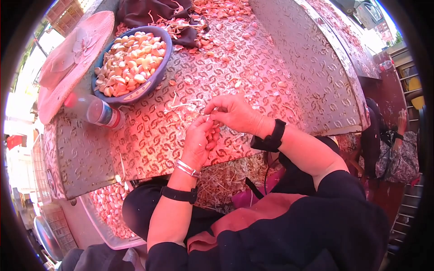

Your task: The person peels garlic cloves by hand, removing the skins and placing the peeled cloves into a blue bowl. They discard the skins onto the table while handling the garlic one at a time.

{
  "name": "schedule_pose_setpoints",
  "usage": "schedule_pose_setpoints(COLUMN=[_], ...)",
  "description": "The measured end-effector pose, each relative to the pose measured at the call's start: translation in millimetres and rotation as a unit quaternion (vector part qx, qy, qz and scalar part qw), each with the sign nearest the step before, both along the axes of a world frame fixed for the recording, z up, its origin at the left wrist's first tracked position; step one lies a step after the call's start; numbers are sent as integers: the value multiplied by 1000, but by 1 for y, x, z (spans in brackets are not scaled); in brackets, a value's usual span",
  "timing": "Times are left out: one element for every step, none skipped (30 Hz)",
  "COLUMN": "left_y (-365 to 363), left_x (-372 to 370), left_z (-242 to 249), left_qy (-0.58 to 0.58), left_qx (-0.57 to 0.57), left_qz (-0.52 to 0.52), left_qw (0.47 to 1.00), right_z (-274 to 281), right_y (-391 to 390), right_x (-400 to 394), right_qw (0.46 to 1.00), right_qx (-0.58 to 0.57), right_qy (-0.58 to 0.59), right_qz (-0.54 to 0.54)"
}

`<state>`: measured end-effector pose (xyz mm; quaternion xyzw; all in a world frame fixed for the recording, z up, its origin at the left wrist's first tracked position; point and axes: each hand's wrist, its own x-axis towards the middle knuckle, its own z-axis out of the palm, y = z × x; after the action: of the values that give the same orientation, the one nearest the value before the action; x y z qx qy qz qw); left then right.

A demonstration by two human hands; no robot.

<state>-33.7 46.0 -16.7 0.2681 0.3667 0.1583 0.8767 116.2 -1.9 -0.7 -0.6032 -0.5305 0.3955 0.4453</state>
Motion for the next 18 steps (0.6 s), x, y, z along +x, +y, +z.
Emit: schedule_pose_setpoints(left_y=[0, 1, 0, 0, 0, -1, -3, -4, -4, -5, -5, -7, -11, -14, -17, -21, -23, -20], left_x=[-1, -1, -2, -3, -3, -3, -2, 0, 0, -1, -2, -2, 0, 1, 1, 0, -1, -2], left_z=[-4, -4, -2, 0, 1, 1, 1, 0, -1, -2, -1, 0, 3, 5, 4, 0, -1, -2], left_qy=[-12, -24, -24, -27, -31, -31, -18, -6, -6, -6, -4, -3, 14, 29, 29, 14, 0, 0], left_qx=[-11, -21, -21, -36, -51, -52, -31, -9, -9, 10, 28, 28, 28, 28, 29, 34, 39, 39], left_qz=[8, 17, 16, 33, 51, 51, 62, 72, 70, 43, 17, 18, 26, 34, 33, 33, 33, 32], left_qw=[1000, 999, 999, 998, 997, 997, 997, 997, 997, 999, 999, 999, 999, 999, 999, 999, 999, 999], right_z=[-3, -2, 2, 8, 16, 21, 25, 26, 26, 26, 25, 19, 19, 21, 24, 28, 32, 34], right_y=[2, 3, 0, -4, -5, -7, -13, -17, -19, -20, -20, -21, -23, -27, -30, -32, -34, -37], right_x=[2, 3, 6, 11, 13, 9, 2, -2, -5, -7, -10, -12, -14, -15, -15, -16, -16, -17], right_qw=[998, 991, 991, 977, 953, 953, 955, 951, 951, 947, 942, 942, 942, 938, 934, 934, 935, 936], right_qx=[36, 73, 73, 85, 97, 96, 101, 106, 105, 95, 85, 96, 96, 94, 93, 93, 85, 77], right_qy=[-46, -92, -92, -188, -282, -282, -276, -270, -270, -289, -307, -302, -301, -314, -328, -328, -326, -324], right_qz=[-32, -64, -65, -59, -53, -53, 29, 110, 109, 107, 105, 112, 112, 111, 108, 108, 113, 117])
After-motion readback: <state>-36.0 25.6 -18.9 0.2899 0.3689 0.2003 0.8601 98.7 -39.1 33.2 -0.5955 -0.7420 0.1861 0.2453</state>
